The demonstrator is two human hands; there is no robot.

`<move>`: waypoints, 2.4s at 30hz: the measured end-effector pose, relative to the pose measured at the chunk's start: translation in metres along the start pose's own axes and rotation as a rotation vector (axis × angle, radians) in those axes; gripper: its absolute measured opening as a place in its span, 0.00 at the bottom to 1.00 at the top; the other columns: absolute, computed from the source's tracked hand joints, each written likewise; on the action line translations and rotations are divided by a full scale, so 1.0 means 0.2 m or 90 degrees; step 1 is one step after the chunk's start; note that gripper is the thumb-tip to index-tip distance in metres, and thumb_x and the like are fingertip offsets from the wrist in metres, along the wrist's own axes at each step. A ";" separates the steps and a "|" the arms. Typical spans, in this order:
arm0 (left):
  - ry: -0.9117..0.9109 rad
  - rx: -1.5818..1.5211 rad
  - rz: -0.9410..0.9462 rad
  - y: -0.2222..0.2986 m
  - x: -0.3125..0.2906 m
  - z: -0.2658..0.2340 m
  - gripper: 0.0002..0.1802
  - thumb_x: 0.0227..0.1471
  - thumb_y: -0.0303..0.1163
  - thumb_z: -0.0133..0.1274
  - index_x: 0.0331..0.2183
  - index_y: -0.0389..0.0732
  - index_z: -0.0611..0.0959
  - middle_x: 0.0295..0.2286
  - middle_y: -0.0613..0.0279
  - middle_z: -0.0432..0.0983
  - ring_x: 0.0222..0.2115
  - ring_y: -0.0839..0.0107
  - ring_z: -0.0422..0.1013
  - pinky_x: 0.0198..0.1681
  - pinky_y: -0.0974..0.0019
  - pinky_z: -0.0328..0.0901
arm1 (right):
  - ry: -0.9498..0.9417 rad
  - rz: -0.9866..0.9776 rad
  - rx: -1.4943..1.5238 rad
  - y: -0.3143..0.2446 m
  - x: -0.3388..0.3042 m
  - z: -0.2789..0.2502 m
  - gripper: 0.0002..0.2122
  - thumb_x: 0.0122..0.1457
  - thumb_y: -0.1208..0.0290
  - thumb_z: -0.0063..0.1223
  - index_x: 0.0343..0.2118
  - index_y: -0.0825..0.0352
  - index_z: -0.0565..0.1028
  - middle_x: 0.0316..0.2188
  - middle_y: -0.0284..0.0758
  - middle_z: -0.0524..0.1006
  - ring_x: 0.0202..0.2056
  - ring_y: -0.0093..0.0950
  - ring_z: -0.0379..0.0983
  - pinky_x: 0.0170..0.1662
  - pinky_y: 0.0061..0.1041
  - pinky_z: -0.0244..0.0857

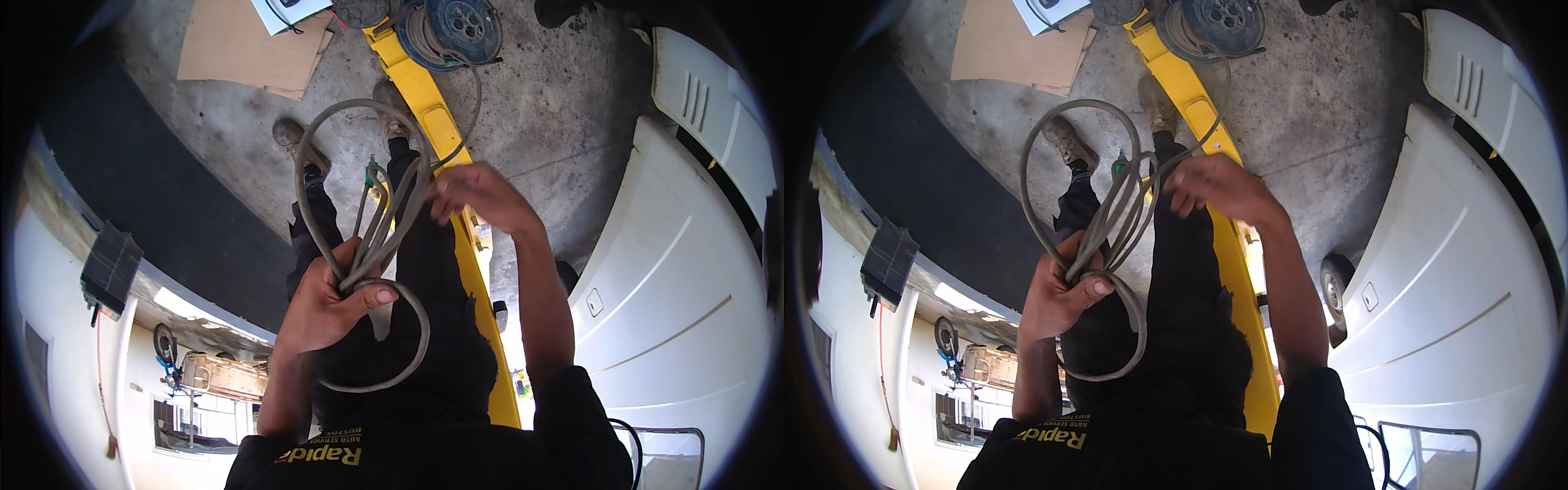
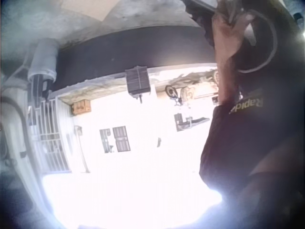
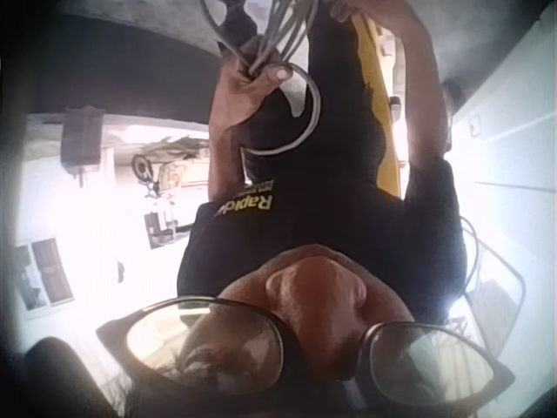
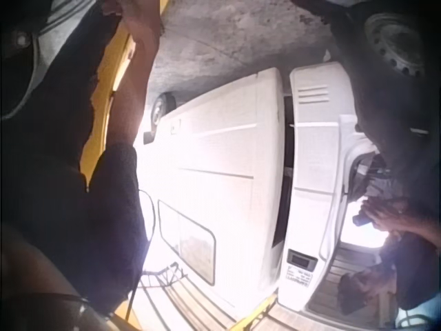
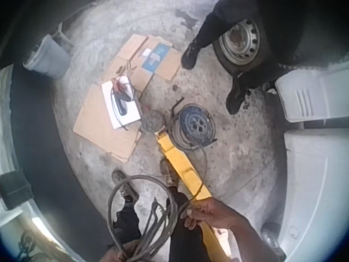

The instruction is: The person coils a power cable, walks to a wall socket, and plugs it in. Then the person retrieves a jump starter and connects its clamps to a car battery inside a white van.

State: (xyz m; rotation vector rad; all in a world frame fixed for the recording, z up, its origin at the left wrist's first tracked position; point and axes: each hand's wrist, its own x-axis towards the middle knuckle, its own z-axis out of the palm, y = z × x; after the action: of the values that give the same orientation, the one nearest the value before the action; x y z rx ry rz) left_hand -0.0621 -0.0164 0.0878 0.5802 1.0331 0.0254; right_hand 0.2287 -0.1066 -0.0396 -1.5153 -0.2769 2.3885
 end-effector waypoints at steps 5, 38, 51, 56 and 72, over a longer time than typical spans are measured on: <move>-0.114 0.085 -0.059 0.01 -0.04 -0.01 0.26 0.50 0.43 0.76 0.34 0.38 0.78 0.25 0.72 0.68 0.27 0.81 0.64 0.30 0.73 0.58 | 0.655 -0.059 -0.017 0.12 0.41 -0.42 0.28 0.71 0.48 0.55 0.60 0.69 0.69 0.42 0.42 0.82 0.34 0.29 0.80 0.44 0.30 0.73; 0.173 -0.161 -0.034 0.12 0.24 -0.09 0.22 0.67 0.32 0.59 0.57 0.32 0.75 0.35 0.60 0.83 0.35 0.75 0.79 0.40 0.70 0.74 | 0.069 -0.435 -0.447 -0.13 -0.19 0.96 0.10 0.69 0.70 0.54 0.44 0.71 0.69 0.34 0.43 0.75 0.33 0.41 0.78 0.39 0.40 0.77; 0.224 0.238 0.037 -0.03 0.11 -0.15 0.19 0.62 0.30 0.60 0.52 0.35 0.77 0.27 0.70 0.74 0.27 0.82 0.67 0.34 0.72 0.64 | 0.314 -0.129 0.045 -0.42 0.48 0.05 0.24 0.75 0.52 0.48 0.56 0.71 0.76 0.35 0.34 0.82 0.34 0.23 0.78 0.45 0.29 0.71; 0.224 0.330 0.018 -0.01 0.14 -0.09 0.19 0.59 0.30 0.61 0.50 0.35 0.79 0.25 0.69 0.75 0.27 0.81 0.67 0.33 0.70 0.64 | 0.194 -0.307 0.508 -0.56 0.93 -0.33 0.12 0.74 0.65 0.51 0.44 0.71 0.76 0.20 0.23 0.65 0.21 0.17 0.60 0.34 0.25 0.63; 0.086 0.110 -0.070 -0.14 -0.09 -0.26 0.08 0.55 0.25 0.59 0.37 0.33 0.86 0.27 0.70 0.78 0.28 0.82 0.69 0.34 0.73 0.63 | 0.518 -0.193 0.753 0.40 0.08 -1.16 0.10 0.74 0.68 0.42 0.39 0.68 0.72 0.16 0.23 0.59 0.18 0.18 0.55 0.31 0.24 0.56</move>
State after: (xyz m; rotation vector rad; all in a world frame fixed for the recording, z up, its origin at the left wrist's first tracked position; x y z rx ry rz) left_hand -0.1210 -0.0216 0.0694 0.6842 1.2049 -0.1239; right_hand 0.4212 -0.1757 -0.1779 -1.4375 0.8519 1.0734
